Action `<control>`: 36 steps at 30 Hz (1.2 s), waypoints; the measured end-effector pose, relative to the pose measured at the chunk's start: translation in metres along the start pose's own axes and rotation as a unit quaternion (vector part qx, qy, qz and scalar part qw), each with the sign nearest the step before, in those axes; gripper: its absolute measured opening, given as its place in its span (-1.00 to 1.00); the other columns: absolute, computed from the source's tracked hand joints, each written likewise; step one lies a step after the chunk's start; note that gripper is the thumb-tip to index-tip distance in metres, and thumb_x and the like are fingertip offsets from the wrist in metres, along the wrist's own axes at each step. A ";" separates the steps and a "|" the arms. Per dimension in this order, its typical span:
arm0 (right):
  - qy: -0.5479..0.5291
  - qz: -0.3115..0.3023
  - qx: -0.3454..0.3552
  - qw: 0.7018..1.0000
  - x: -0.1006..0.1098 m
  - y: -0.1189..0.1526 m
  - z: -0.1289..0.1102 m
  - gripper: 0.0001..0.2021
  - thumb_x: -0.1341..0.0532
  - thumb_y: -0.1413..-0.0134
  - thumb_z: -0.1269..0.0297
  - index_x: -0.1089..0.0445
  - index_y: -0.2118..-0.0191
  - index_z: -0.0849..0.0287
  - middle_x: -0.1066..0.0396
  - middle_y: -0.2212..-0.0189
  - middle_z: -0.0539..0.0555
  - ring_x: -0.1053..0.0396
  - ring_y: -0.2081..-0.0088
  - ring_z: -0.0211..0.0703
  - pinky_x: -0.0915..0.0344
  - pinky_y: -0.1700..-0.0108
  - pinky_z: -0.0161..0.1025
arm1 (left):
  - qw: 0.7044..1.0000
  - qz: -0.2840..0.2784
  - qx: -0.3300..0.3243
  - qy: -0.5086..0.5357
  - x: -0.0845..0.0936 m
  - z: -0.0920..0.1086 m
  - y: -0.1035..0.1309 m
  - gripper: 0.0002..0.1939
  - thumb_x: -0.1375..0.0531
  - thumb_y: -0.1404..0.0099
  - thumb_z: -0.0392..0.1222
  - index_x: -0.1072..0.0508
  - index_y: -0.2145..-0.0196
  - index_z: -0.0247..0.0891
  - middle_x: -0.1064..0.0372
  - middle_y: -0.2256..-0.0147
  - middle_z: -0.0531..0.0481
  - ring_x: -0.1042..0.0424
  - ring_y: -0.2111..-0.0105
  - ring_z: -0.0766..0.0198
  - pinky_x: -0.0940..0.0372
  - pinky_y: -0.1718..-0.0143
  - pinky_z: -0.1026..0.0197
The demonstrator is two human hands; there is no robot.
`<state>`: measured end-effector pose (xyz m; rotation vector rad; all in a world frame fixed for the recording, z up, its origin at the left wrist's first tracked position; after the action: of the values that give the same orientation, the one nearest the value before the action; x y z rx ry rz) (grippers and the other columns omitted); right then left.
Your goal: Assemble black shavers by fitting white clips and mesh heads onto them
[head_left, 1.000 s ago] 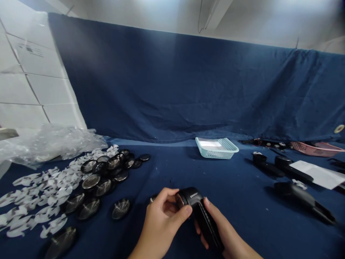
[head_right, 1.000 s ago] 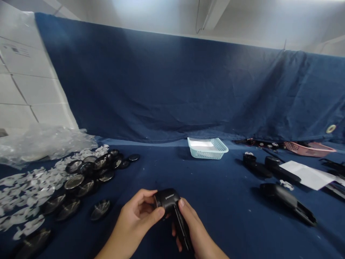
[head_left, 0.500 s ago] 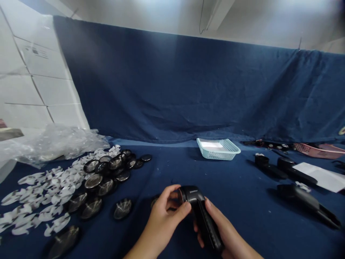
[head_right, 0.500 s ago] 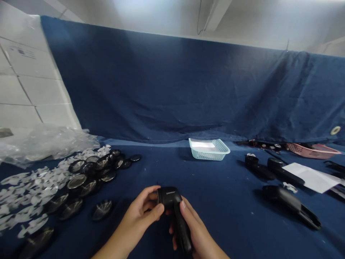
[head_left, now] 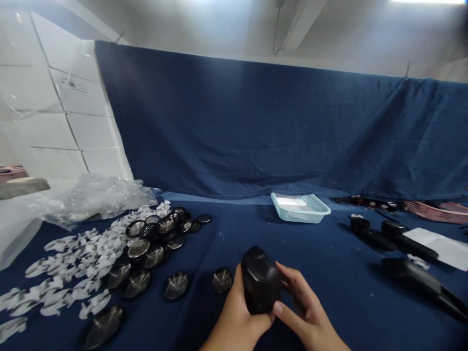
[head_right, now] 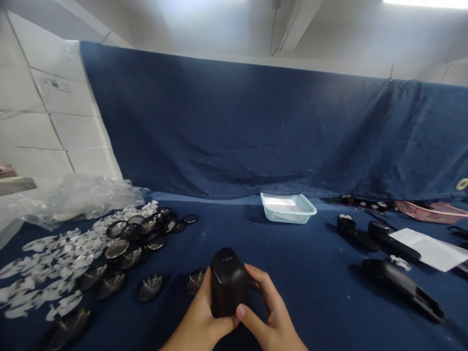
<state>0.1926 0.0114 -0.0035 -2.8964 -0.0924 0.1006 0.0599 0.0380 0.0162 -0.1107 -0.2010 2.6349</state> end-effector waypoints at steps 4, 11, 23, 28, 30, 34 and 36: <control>-0.025 -0.002 0.011 1.000 -0.006 0.004 0.005 -0.34 -0.40 0.06 0.12 -0.20 -0.18 -0.10 -0.25 -0.21 0.06 -0.15 -0.24 0.03 -0.08 -0.26 -0.14 | 0.925 0.048 -0.084 -0.368 0.009 0.009 0.008 -0.03 -0.13 0.10 -0.54 -0.05 -0.26 0.02 -0.37 -0.04 -0.07 -0.34 0.01 -0.05 -0.18 -0.07 -0.13; -0.090 -0.007 -0.038 0.995 -0.016 -0.005 -0.004 -0.26 -0.45 0.23 0.08 -0.22 -0.12 0.00 -0.43 -0.02 0.11 -0.37 -0.06 0.06 -0.26 -0.09 -0.14 | 0.825 0.004 -0.107 -0.555 0.013 0.017 0.008 0.08 -0.14 0.17 -0.47 0.12 -0.34 -0.24 -0.36 -0.05 -0.20 -0.32 0.00 -0.06 -0.19 -0.09 -0.19; 0.111 -0.095 0.064 0.987 -0.062 -0.023 -0.086 -0.54 -0.48 0.30 0.31 -0.46 0.15 0.00 -0.45 0.09 0.07 -0.42 0.05 0.02 -0.30 -0.02 -0.21 | 0.723 -0.052 -0.073 -0.685 0.043 0.035 0.021 -0.68 -0.07 -0.31 -0.35 -0.46 0.01 -0.31 -0.47 0.06 -0.26 -0.46 0.07 -0.05 -0.39 0.06 -0.02; 0.129 -0.117 0.117 0.978 -0.092 -0.041 -0.081 -0.53 -0.50 0.39 0.27 -0.48 0.20 0.05 -0.48 0.22 0.07 -0.46 0.17 -0.01 -0.35 0.09 -0.25 | 0.711 -0.054 -0.020 -0.701 0.068 0.050 0.031 -0.66 -0.08 -0.29 -0.34 -0.43 -0.01 -0.29 -0.48 0.12 -0.22 -0.47 0.12 -0.04 -0.41 0.12 -0.02; 0.147 -0.116 0.115 0.976 -0.103 -0.045 -0.076 -0.53 -0.48 0.37 0.22 -0.47 0.19 0.08 -0.49 0.24 0.09 -0.47 0.20 -0.02 -0.37 0.12 -0.25 | 0.710 -0.039 -0.016 -0.703 0.078 0.056 0.038 -0.65 -0.09 -0.29 -0.31 -0.42 -0.03 -0.28 -0.48 0.11 -0.22 -0.46 0.11 -0.05 -0.41 0.12 -0.03; 0.175 -0.108 0.119 0.971 -0.121 -0.047 -0.065 -0.55 -0.48 0.35 0.17 -0.48 0.21 0.12 -0.51 0.16 0.19 -0.48 0.10 0.08 -0.38 0.05 -0.19 | 0.702 -0.022 -0.004 -0.712 0.098 0.050 0.052 -0.65 -0.15 -0.24 -0.23 -0.44 0.02 -0.27 -0.47 0.09 -0.22 -0.46 0.11 -0.05 -0.40 0.10 -0.01; 0.195 -0.101 0.120 0.968 -0.127 -0.048 -0.056 -0.55 -0.49 0.38 0.16 -0.50 0.23 0.13 -0.51 0.11 0.23 -0.47 0.06 0.13 -0.39 0.02 -0.15 | 0.702 -0.028 0.016 -0.711 0.108 0.038 0.056 -0.64 -0.19 -0.18 -0.20 -0.46 0.05 -0.27 -0.47 0.08 -0.23 -0.46 0.11 -0.06 -0.41 0.13 0.02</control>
<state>0.0681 0.0360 0.0702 -2.5909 -0.2810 -0.4608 -0.0658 0.0367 0.0401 1.9108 -0.6102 2.0182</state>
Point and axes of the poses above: each hand's wrist, its own y-axis away from the middle knuckle, its own x-axis out of the back of the hand, z = x × y, the point moved 7 cm from there along -y, towards the middle knuckle
